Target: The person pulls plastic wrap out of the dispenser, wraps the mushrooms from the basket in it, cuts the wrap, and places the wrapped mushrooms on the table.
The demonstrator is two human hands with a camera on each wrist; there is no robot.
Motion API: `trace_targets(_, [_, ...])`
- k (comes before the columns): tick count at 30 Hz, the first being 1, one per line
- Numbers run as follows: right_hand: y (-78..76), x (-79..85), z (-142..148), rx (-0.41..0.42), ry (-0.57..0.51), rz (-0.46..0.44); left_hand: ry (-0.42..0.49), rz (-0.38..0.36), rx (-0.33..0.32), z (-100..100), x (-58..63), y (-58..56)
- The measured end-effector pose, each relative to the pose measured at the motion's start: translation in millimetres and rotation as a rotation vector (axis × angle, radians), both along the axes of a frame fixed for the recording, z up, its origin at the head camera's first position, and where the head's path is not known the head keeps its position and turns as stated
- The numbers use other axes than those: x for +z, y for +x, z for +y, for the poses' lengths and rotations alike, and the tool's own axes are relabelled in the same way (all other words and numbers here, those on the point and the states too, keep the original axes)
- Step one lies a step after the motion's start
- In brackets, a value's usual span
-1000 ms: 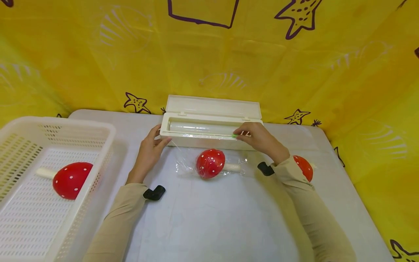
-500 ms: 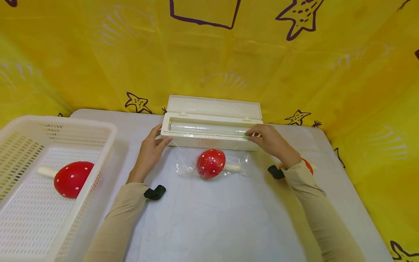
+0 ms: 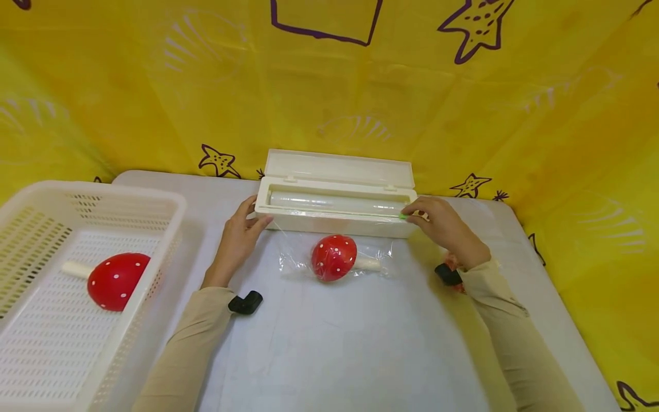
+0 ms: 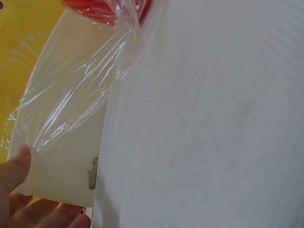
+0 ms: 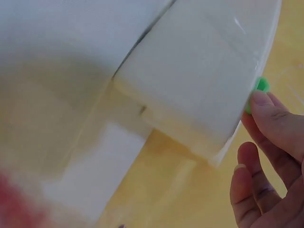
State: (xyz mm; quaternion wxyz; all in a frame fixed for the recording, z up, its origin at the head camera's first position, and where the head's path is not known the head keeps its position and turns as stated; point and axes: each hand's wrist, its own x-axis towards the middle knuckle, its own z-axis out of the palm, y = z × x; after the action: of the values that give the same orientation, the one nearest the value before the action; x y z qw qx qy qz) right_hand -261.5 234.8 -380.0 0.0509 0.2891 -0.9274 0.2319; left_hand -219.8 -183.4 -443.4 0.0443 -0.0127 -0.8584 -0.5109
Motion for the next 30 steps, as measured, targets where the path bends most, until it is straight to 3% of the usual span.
trace_targets(6, [6.5,-1.9,14.6,-0.076,-0.009,0.024,-0.01,0.002,0.008,-0.9,1.4,-0.1])
trace_targets(15, [16.0,-1.5,10.6,-0.157,-0.027,-0.048,0.002,0.017,0.018,2.7,0.0,0.1])
trace_targets(19, [20.4,-2.9,5.7,-0.214,-0.074,-0.044,-0.002,0.017,0.02,3.3,0.1,0.0])
trace_targets(24, [27.0,-9.3,-3.1,-0.297,-0.178,0.044,-0.03,0.0,0.034,4.6,2.5,0.2])
trace_targets(30, [34.3,-19.7,-21.2,-0.318,-0.248,0.032,-0.116,0.046,0.109,10.4,8.2,3.7])
